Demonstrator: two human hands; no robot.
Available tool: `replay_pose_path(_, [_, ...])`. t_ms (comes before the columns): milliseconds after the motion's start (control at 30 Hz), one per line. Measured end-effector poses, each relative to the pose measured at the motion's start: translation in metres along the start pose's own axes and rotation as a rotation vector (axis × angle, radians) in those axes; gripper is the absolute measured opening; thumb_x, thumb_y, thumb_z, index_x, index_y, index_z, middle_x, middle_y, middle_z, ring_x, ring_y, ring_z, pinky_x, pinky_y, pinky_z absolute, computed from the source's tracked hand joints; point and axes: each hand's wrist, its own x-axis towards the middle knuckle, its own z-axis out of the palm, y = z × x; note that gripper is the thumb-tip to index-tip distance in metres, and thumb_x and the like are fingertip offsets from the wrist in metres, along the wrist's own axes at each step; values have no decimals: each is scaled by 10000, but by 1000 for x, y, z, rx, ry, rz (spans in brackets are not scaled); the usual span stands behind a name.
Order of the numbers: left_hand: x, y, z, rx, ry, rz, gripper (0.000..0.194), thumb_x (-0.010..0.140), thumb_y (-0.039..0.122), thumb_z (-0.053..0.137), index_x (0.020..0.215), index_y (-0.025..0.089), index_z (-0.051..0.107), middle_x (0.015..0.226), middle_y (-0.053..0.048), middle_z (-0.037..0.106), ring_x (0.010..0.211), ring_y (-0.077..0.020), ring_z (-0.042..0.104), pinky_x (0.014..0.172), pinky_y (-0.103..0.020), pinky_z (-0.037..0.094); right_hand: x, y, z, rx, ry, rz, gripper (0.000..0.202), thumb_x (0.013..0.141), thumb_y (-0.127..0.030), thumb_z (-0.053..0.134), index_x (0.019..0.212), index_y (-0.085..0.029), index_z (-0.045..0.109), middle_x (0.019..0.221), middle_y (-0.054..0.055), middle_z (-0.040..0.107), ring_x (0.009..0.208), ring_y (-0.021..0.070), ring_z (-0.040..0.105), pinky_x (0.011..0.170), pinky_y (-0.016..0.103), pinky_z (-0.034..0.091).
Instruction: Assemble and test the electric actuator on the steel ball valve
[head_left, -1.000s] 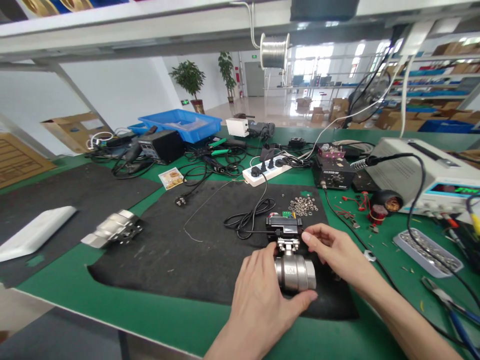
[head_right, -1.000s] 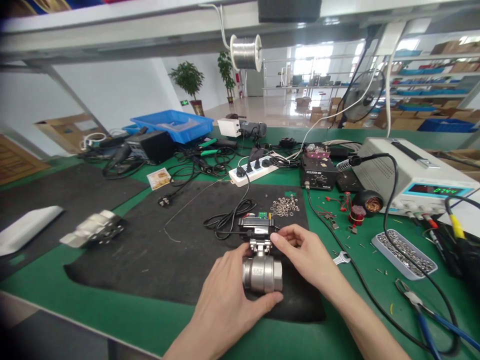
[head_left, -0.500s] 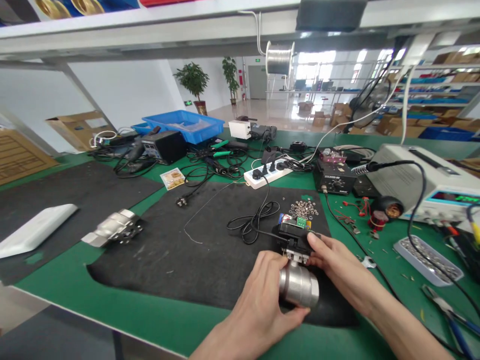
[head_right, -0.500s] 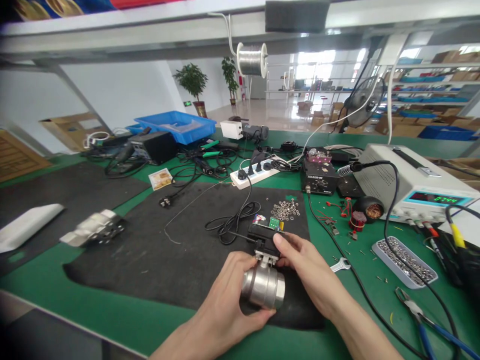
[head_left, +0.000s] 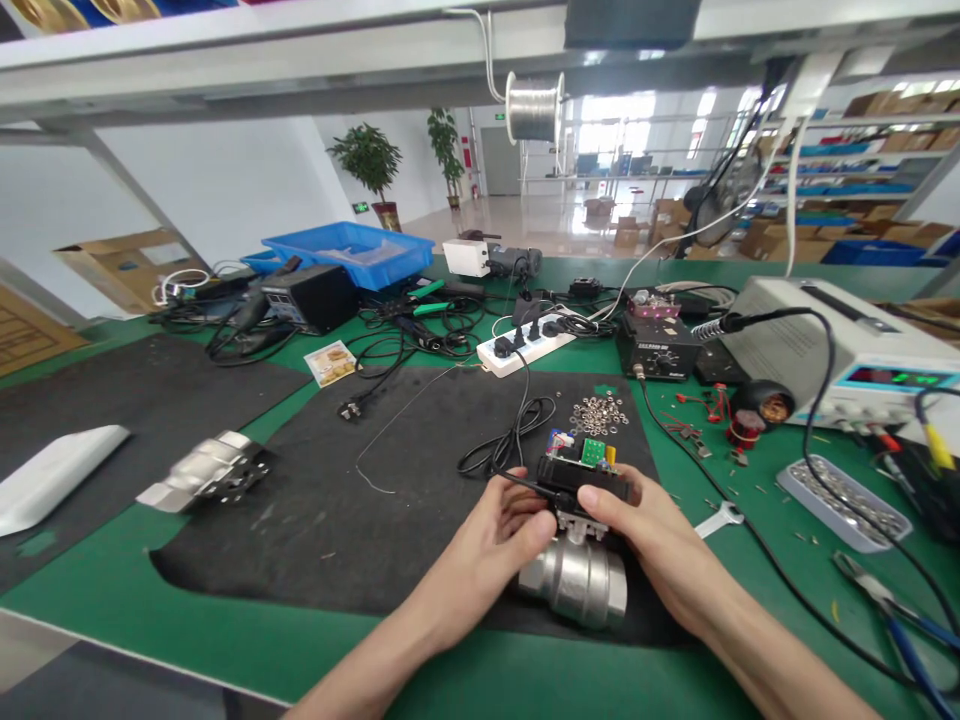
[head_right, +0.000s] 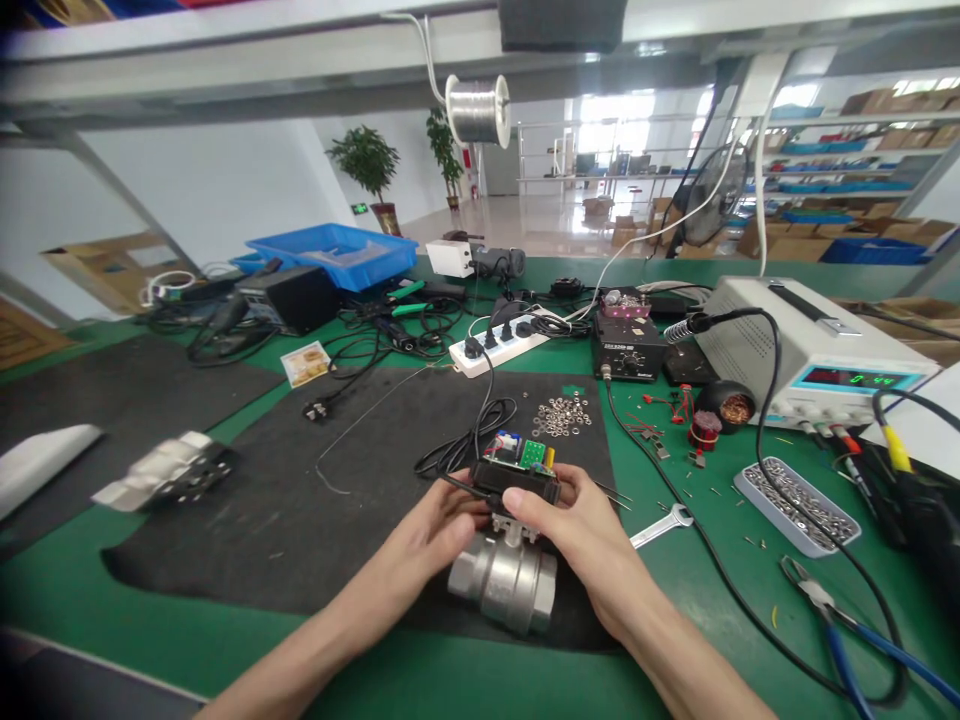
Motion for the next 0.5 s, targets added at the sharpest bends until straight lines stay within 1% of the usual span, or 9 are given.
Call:
replay_pose_path(100, [23,9,-2,-247,-62,-101,565,944,467,697,1406,177,549,1300,-139,698,1213,-290,670,1084,-448,478,3,2,2,-51,-5,9,709,713,-488,897,1280,-212,572,1299,113,719,1212,296,675,1030,420,521])
replay_pose_path(133, [29,10,-1,-295,-74,-129,554,923,449,728,1382,172,584,1265,-137,717,1173,-293,689,1050,-436,497,4,2,0,-73,-18,9,723,715,-494,894,1290,-215,554,1296,114,718,1200,289,682,1018,410,527])
replay_pose_path(200, [38,8,2,-354,-72,-164,535,877,422,785,1320,158,642,1205,-136,743,1105,-296,715,978,-406,528,6,0,-9,-160,-86,4,754,724,-533,878,1311,-211,530,1273,120,719,1129,275,706,957,393,548])
replay_pose_path(267, [42,4,4,-396,-35,-172,521,842,405,822,1269,149,669,1158,-131,758,1055,-291,725,919,-378,543,6,-4,-22,-357,-139,-15,807,733,-583,858,1360,-217,506,1190,99,742,951,247,722,819,376,559])
replay_pose_path(333, [42,0,6,-443,5,-170,509,826,386,840,1246,151,673,1142,-120,760,1029,-273,726,903,-361,544,3,-8,-33,-661,-121,-49,854,719,-617,858,1399,-247,497,1018,42,768,759,221,679,672,354,506])
replay_pose_path(367, [41,-2,6,-463,18,-175,507,822,381,845,1240,152,672,1131,-115,762,1012,-266,726,894,-357,544,0,-9,-36,-819,-101,-65,824,704,-633,863,1366,-268,536,927,13,765,701,217,653,624,347,465])
replay_pose_path(433, [40,-3,6,-483,25,-199,496,823,392,841,1221,148,674,1092,-112,769,962,-257,729,865,-354,548,-7,-9,-36,-1078,-102,-101,709,637,-687,876,1176,-285,652,810,-4,742,685,238,648,588,347,407])
replay_pose_path(467, [40,-2,6,-486,22,-210,480,827,402,836,1199,143,679,1068,-112,772,934,-253,729,848,-351,550,-11,-7,-34,-1165,-132,-131,663,608,-717,874,1070,-281,684,819,7,740,724,257,664,597,352,403])
replay_pose_path(500, [39,-2,5,-490,19,-216,462,834,411,829,1176,137,683,1046,-111,775,911,-248,729,835,-348,551,-13,-5,-31,-1220,-165,-172,634,600,-734,867,1005,-278,695,871,22,745,780,277,680,621,359,417])
